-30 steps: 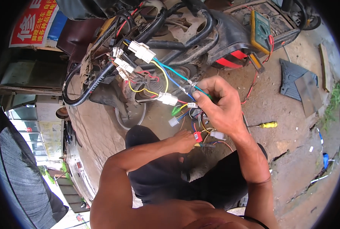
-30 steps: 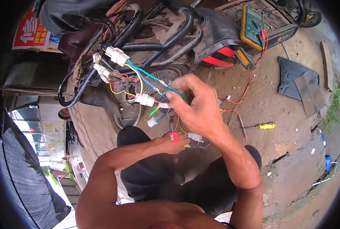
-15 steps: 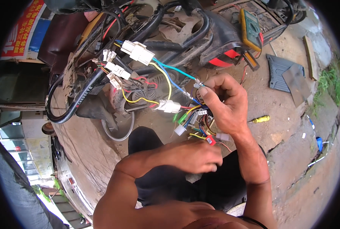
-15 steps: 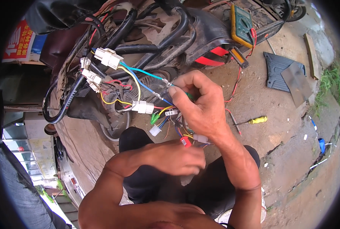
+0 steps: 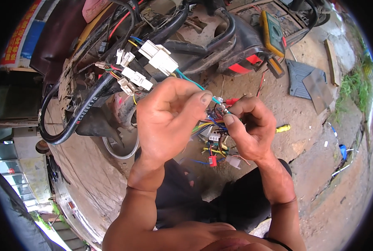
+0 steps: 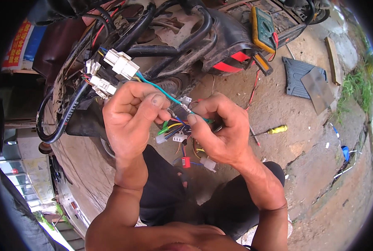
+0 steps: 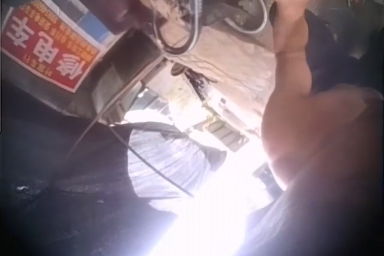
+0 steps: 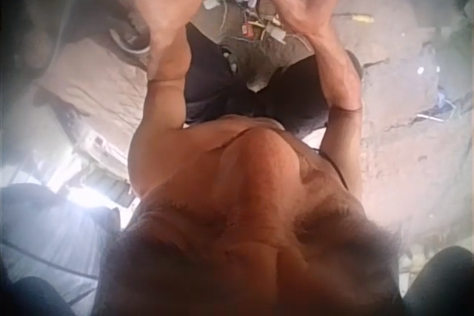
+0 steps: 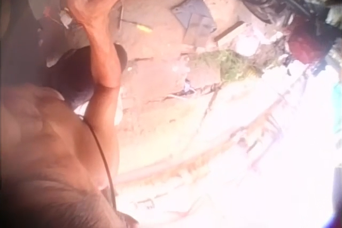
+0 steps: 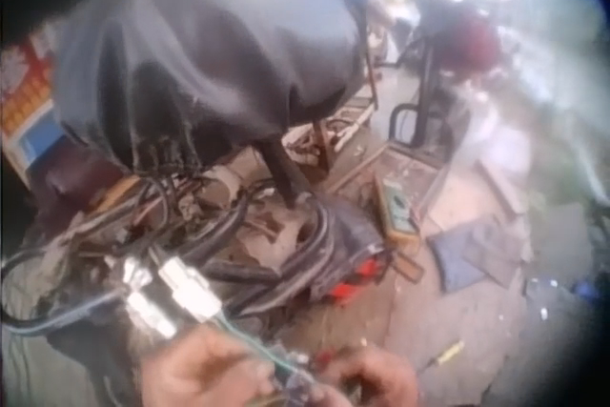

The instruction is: The person manipulates and connects several colored electrical wires near the seat of a bicycle, using pliers to strip or adjust the wire ends.

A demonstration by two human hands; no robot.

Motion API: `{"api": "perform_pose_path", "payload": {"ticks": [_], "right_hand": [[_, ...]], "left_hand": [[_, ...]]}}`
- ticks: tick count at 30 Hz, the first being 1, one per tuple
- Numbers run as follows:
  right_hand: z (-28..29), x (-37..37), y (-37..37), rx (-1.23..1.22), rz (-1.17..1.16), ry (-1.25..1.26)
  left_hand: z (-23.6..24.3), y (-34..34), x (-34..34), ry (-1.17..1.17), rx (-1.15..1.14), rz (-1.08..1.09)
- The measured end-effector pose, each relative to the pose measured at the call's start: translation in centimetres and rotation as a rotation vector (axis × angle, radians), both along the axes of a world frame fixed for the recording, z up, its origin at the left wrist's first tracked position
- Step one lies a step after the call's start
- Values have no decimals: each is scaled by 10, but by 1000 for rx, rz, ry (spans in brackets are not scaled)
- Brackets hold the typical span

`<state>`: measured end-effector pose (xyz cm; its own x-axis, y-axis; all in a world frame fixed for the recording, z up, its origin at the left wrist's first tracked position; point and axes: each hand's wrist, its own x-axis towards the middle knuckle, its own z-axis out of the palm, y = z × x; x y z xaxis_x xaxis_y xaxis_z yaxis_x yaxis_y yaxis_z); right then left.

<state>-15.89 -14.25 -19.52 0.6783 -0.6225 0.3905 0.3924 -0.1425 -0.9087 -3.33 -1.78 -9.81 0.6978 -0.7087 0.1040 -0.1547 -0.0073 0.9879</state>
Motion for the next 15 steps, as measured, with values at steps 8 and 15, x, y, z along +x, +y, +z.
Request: {"api": "perform_pose_path", "payload": {"ticks": [8, 15], "right_hand": [[-2, 2, 9, -82, -27, -7], [4, 5, 12, -55, -30, 17]], "left_hand": [[-6, 4, 1, -143, 130, 38], [-2, 0, -4, -10, 128, 25]]}}
